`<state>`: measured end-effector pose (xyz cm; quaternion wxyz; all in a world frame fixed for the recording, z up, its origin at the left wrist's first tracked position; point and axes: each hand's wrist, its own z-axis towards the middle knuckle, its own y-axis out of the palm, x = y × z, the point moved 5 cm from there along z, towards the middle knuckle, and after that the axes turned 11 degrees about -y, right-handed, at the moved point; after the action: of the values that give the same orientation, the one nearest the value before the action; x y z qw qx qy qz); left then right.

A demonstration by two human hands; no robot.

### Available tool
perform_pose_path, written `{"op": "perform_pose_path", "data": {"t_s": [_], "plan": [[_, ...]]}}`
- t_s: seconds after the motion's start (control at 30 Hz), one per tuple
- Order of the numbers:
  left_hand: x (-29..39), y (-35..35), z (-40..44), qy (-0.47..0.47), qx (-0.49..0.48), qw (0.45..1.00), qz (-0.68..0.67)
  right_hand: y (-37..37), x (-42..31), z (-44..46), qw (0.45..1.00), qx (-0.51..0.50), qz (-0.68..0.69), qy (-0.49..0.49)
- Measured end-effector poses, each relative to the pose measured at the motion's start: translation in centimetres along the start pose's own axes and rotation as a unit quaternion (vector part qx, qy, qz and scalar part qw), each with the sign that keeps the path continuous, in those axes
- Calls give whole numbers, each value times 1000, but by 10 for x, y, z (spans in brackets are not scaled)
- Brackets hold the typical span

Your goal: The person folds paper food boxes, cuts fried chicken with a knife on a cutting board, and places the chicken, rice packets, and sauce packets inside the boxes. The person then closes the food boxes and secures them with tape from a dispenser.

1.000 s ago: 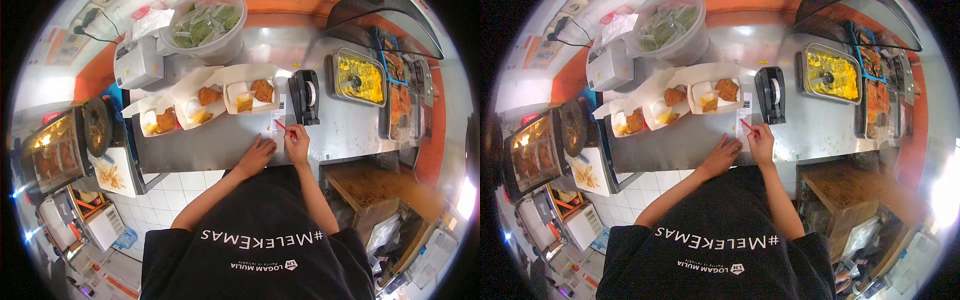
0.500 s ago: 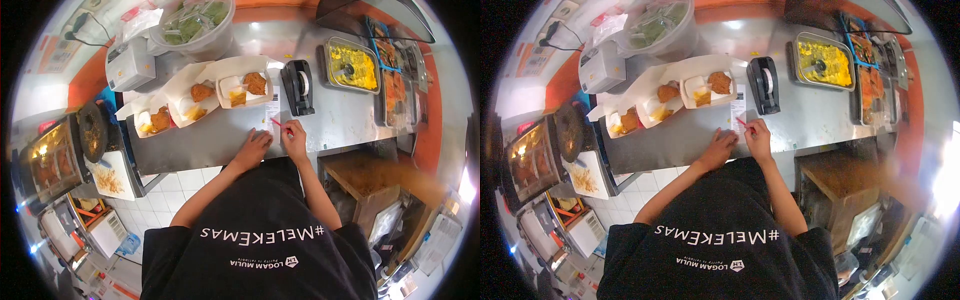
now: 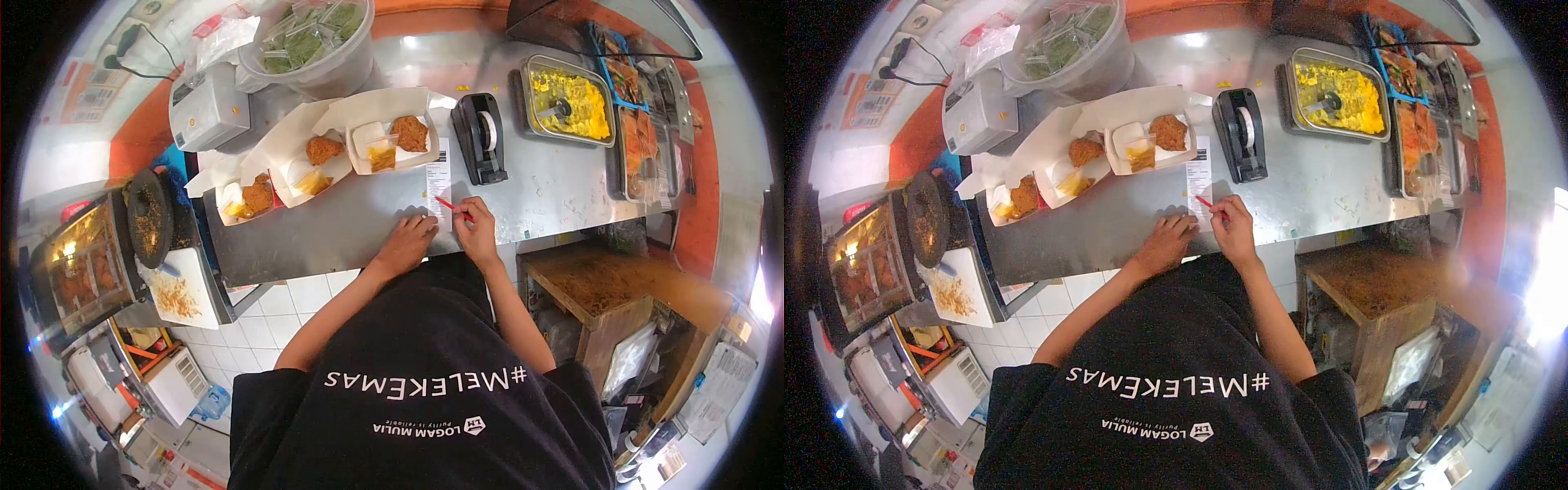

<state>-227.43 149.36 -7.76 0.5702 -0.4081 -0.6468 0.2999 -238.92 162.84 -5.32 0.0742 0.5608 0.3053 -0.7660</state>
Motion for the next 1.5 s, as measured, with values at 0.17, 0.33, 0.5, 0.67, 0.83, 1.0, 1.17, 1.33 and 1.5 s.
{"op": "perform_pose_path", "data": {"t_s": [0.17,0.33,0.5,0.67,0.83,1.0,1.17,1.33,1.5], "plan": [[-2,4,-3,-14,-23,1000,0,-3,-2,-3,1000,23,-11,10],[-8,10,-8,-10,-31,999,-2,-1,2,-9,1000,-15,15,10],[-11,5,-18,-13,-54,998,-12,-7,-7,-12,1000,-20,-21,13],[-9,3,-19,-11,-41,999,-9,-10,-4,-19,999,-22,-10,21],[-13,8,-20,-10,-25,999,-36,-13,-13,-26,998,-64,-7,29],[-23,-1,-17,-9,4,995,-97,-15,-5,-33,996,-32,-79,-6],[-89,-55,-31,-201,253,921,-217,-6,-64,20,963,-112,-218,-112],[-143,-95,-11,-268,311,879,-244,12,-89,144,955,-15,-215,-206],[-119,-183,27,-254,395,864,-181,29,-60,210,973,-137,-141,-118]]}}
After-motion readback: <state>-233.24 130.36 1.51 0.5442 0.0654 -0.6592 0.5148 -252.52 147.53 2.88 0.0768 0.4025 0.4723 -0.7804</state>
